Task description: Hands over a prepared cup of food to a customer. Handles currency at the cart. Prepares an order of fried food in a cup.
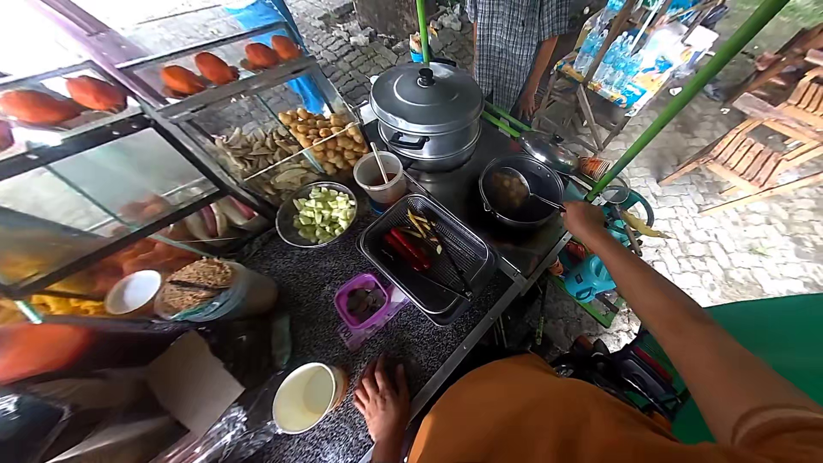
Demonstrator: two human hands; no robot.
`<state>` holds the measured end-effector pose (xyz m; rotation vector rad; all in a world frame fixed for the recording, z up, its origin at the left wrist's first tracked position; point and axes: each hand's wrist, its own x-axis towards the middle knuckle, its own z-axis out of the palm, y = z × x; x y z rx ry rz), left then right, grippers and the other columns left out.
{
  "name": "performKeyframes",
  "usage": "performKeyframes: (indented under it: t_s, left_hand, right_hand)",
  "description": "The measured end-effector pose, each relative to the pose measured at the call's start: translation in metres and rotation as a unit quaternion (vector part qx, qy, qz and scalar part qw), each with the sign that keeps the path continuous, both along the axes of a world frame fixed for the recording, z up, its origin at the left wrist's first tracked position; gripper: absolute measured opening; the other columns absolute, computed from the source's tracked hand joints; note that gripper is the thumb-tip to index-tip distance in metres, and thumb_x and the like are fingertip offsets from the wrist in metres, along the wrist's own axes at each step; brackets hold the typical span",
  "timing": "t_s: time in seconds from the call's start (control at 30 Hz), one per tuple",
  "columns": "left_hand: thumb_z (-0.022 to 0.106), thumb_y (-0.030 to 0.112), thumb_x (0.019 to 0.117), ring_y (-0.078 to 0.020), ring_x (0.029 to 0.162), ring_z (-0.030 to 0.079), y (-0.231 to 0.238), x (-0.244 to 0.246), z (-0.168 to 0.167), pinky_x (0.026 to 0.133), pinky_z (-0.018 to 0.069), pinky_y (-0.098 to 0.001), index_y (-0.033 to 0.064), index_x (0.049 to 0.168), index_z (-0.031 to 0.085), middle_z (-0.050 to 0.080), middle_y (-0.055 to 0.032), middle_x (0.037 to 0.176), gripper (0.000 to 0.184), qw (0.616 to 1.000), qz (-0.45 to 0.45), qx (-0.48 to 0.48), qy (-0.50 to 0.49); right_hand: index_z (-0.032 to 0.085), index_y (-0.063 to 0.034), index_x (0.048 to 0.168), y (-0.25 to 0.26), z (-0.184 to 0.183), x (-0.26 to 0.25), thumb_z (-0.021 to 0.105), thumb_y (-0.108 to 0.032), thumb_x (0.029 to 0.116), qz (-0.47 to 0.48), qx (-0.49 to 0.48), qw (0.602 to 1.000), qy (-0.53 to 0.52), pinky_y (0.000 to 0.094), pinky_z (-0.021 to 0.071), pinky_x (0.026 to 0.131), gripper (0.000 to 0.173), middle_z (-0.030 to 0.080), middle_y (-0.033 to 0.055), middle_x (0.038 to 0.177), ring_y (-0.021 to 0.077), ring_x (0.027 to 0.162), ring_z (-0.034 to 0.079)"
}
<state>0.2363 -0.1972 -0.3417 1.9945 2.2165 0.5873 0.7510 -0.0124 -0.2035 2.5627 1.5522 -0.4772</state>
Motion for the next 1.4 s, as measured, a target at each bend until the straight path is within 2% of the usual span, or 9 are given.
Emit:
performKeyframes:
  t_s: [0.17,0.37,0.53,0.63,0.73,0.87,0.93,1.03,1.4]
  left_hand:
    - [0.044,0.047,0.1007,-0.0523,0.129,0.052,-0.001,-0.001,-0.004,0.105,0.0348,-0.0688,0.0053,0.136,0.063,0.059,-0.0269,0.136,0.058,1.000,0.001,0.006,0.006]
    - [0.043,0.048,0.1011,-0.0533,0.129,0.051,0.000,-0.001,-0.003,0.105,0.0347,-0.0684,0.0050,0.136,0.063,0.059,-0.0278,0.136,0.059,1.000,-0.002,0.005,0.010]
    - [0.042,0.049,0.1009,-0.0524,0.127,0.052,0.001,-0.001,-0.004,0.105,0.0353,-0.0680,0.0062,0.135,0.063,0.059,-0.0268,0.136,0.059,1.000,0.004,0.003,0.021]
    - [0.043,0.049,0.1009,-0.0542,0.128,0.052,0.000,-0.001,-0.003,0.105,0.0348,-0.0703,0.0049,0.135,0.063,0.059,-0.0280,0.136,0.059,1.000,0.002,0.000,0.018]
    - [0.043,0.048,0.1014,-0.0540,0.129,0.051,-0.001,-0.001,-0.003,0.105,0.0335,-0.0701,0.0053,0.136,0.062,0.058,-0.0285,0.137,0.059,1.000,-0.004,0.000,0.014]
    - [0.042,0.049,0.1012,-0.0547,0.129,0.051,0.000,-0.002,-0.005,0.105,0.0333,-0.0702,0.0046,0.135,0.062,0.058,-0.0286,0.136,0.059,1.000,-0.003,0.005,0.016]
    - [0.042,0.049,0.1011,-0.0541,0.129,0.051,0.000,-0.001,-0.004,0.105,0.0334,-0.0700,0.0054,0.135,0.063,0.059,-0.0283,0.136,0.059,1.000,-0.001,0.004,0.017]
    - [0.042,0.050,0.1012,-0.0537,0.128,0.052,0.000,-0.001,-0.006,0.105,0.0343,-0.0692,0.0059,0.135,0.063,0.059,-0.0278,0.136,0.059,1.000,0.001,0.006,0.019]
    - [0.041,0.051,0.1008,-0.0537,0.129,0.051,0.000,-0.002,-0.007,0.105,0.0336,-0.0701,0.0067,0.136,0.062,0.059,-0.0269,0.137,0.061,1.000,0.003,0.002,0.021]
  right_hand:
    - [0.066,-0.0020,0.132,-0.001,0.009,0.033,0.056,-0.011,0.1045,0.057,0.064,0.994,-0.062,0.0670,0.0417,0.103,0.031,0.063,0.0262,0.133,0.0483,0.126,0.057]
    - [0.063,0.0008,0.134,0.009,0.013,0.050,0.052,0.002,0.1012,0.020,0.065,0.993,-0.093,0.0661,0.0404,0.103,0.034,0.059,0.0296,0.135,0.0504,0.127,0.053]
    - [0.070,0.0096,0.106,0.009,0.058,0.030,0.063,-0.016,0.0989,-0.041,-0.070,0.994,-0.068,0.0693,0.0480,0.090,0.028,0.067,0.0326,0.117,0.0510,0.115,0.063]
    - [0.071,0.0075,0.105,0.011,0.056,0.036,0.070,-0.033,0.0972,-0.023,-0.119,0.992,-0.018,0.0709,0.0472,0.091,0.041,0.067,0.0319,0.115,0.0501,0.114,0.063]
    - [0.070,0.0074,0.112,0.020,0.018,0.042,0.063,-0.039,0.1028,-0.028,-0.149,0.984,0.091,0.0600,0.0523,0.093,0.048,0.070,0.0262,0.108,0.0395,0.100,0.069]
    - [0.068,0.0048,0.111,0.027,-0.025,0.034,0.058,-0.041,0.1053,-0.110,-0.098,0.971,0.187,0.0412,0.0518,0.071,0.047,0.067,0.0160,0.090,0.0214,0.072,0.060]
    - [0.068,0.0062,0.114,0.023,-0.027,0.025,0.057,-0.039,0.1065,-0.134,-0.060,0.970,0.192,0.0457,0.0527,0.077,0.047,0.068,0.0197,0.097,0.0261,0.081,0.063]
    - [0.069,0.0092,0.113,0.015,-0.018,0.007,0.054,-0.037,0.1069,-0.113,-0.053,0.981,0.146,0.0647,0.0465,0.100,0.049,0.067,0.0309,0.119,0.0452,0.117,0.064]
    - [0.070,0.0042,0.118,-0.005,-0.027,0.017,0.056,-0.040,0.1063,-0.110,-0.020,0.977,0.184,0.0655,0.0469,0.099,0.048,0.069,0.0290,0.116,0.0453,0.113,0.065]
